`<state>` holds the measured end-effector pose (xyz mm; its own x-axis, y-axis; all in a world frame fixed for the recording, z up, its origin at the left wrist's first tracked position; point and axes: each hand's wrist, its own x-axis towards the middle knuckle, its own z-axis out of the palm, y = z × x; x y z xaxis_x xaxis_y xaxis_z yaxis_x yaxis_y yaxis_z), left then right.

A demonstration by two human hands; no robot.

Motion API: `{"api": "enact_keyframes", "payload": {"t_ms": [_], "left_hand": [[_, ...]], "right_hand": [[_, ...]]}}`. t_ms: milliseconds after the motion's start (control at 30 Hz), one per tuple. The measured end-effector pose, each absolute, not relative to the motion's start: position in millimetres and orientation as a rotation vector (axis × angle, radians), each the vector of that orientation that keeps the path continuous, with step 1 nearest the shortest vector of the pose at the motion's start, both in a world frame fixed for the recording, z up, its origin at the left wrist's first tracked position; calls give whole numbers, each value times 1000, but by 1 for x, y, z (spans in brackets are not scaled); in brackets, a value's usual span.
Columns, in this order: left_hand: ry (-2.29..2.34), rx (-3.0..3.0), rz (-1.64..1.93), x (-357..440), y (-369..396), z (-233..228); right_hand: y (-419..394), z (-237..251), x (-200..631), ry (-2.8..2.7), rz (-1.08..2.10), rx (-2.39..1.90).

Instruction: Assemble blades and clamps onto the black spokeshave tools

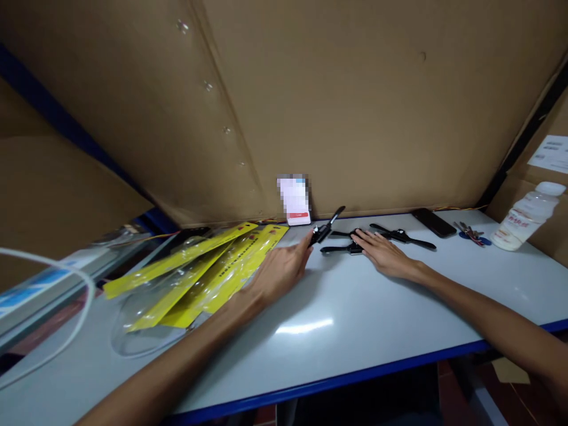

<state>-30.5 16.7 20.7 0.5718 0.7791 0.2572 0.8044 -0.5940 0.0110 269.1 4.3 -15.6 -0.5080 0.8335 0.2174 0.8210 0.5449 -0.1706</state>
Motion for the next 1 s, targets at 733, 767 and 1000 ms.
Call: {"api": "enact_keyframes", "payload": {"t_ms": [733, 767, 1000], "left_hand": [[-845, -3013, -51, -3, -23, 7], [-861, -3007, -55, -2, -24, 8], [-895, -3027, -113, 1, -27, 11]], "right_hand": [[-47, 21, 230, -2517, -83, -1340], [-51, 18, 224, -2537, -93, -1353], [-55, 13, 216, -2491, -164, -1463]]}}
